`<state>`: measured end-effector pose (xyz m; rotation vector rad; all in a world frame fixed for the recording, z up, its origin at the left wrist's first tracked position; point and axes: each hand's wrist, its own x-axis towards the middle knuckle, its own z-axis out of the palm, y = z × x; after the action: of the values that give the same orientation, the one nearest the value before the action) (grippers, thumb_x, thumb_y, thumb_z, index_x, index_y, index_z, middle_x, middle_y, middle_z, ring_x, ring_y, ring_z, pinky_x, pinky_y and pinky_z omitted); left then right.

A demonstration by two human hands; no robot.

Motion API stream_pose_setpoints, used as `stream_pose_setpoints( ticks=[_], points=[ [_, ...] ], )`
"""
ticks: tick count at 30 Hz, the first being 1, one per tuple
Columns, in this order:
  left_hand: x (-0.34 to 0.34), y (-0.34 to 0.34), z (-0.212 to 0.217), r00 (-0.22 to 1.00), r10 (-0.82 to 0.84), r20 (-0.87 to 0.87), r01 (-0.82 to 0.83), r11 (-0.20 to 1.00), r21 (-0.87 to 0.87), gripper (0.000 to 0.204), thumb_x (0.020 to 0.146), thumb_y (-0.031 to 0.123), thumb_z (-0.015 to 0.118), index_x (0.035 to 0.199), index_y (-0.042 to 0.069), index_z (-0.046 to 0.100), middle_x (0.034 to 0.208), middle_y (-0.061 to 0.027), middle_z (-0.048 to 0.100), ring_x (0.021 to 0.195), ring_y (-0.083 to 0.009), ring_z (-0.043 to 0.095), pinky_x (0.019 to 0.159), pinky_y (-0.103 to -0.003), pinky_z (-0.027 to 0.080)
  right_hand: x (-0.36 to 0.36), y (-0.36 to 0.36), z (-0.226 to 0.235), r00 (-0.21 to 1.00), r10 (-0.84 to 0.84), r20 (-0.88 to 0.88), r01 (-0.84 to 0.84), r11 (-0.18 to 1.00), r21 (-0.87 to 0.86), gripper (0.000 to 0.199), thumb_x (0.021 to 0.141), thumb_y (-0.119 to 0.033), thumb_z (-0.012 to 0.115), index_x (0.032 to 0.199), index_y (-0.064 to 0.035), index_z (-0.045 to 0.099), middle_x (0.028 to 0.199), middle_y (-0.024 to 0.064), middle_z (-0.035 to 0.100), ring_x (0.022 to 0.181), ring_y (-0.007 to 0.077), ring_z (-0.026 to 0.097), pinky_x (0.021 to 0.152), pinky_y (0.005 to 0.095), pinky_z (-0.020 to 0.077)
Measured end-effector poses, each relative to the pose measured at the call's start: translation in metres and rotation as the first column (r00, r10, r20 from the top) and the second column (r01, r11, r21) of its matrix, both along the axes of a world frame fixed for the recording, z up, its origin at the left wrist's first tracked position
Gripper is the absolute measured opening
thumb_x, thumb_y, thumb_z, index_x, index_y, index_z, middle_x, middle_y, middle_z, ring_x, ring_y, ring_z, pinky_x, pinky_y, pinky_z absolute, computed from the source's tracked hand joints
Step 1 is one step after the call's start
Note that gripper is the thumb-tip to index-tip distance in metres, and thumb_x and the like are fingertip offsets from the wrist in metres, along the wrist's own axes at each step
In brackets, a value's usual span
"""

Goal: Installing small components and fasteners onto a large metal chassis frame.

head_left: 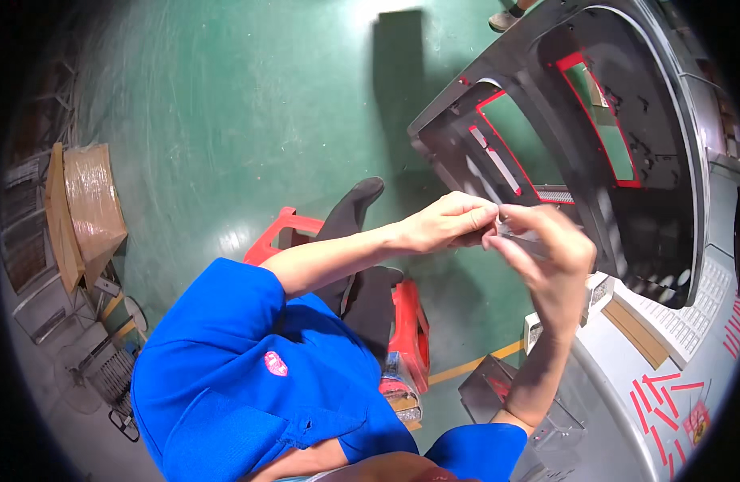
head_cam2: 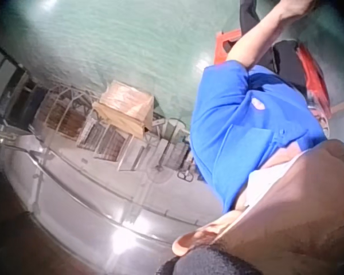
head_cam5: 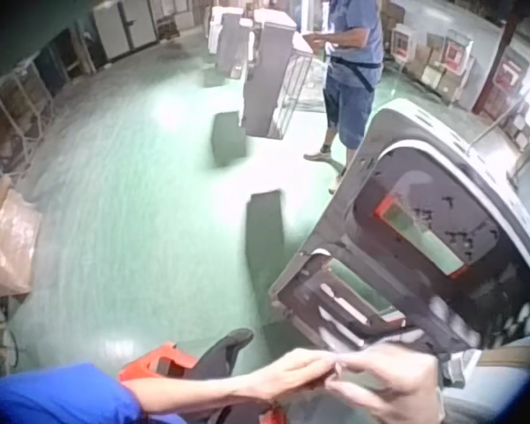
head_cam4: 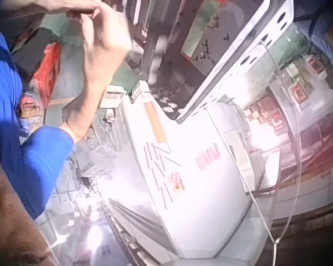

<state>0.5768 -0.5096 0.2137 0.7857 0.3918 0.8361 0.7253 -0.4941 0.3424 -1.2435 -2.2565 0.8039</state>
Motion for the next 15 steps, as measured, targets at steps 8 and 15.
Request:
stream_pose_setpoints(
  ticks=[8, 15],
  points=[
    [0.003, 0.022, 0.023, 1.000, 0.004, 0.007, -0.005, 0.980, 0.199, 0.043, 0.098, 0.038, 0.038, 0.075, 0.006, 0.054, 0.065, 0.0045, 0.046, 0.056, -0.0035, 0.036, 0.048, -0.021, 0.028, -0.001, 0.015, 0.014, 0.991, -0.030, -0.128, 0.020, 0.997, -0.076, 0.021, 0.070, 0.011, 0.066, 0.088, 0.0033, 0.061, 0.073, 0.0088, 0.063, 0.067, 0.0173, 0.066, 0.061, 0.0259, 0.0494],
    [0.010, 0.043, 0.020, 0.965, 0.248, -0.089, -0.254, 0.965, -0.062, 0.033, 0.097, 0.031, 0.045, 0.093, 0.003, 0.062, 0.059, 0.0063, 0.039, 0.050, -0.0018, 0.031, 0.044, -0.019, 0.025, 0.006, 0.097, 0.034, 0.978, -0.189, 0.086, 0.161, 0.951, 0.263, 0.020, 0.081, -0.001, 0.059, 0.100, -0.0003, 0.063, 0.081, 0.0099, 0.062, 0.071, 0.0198, 0.059, 0.068, 0.0281, 0.0468]
  ],
)
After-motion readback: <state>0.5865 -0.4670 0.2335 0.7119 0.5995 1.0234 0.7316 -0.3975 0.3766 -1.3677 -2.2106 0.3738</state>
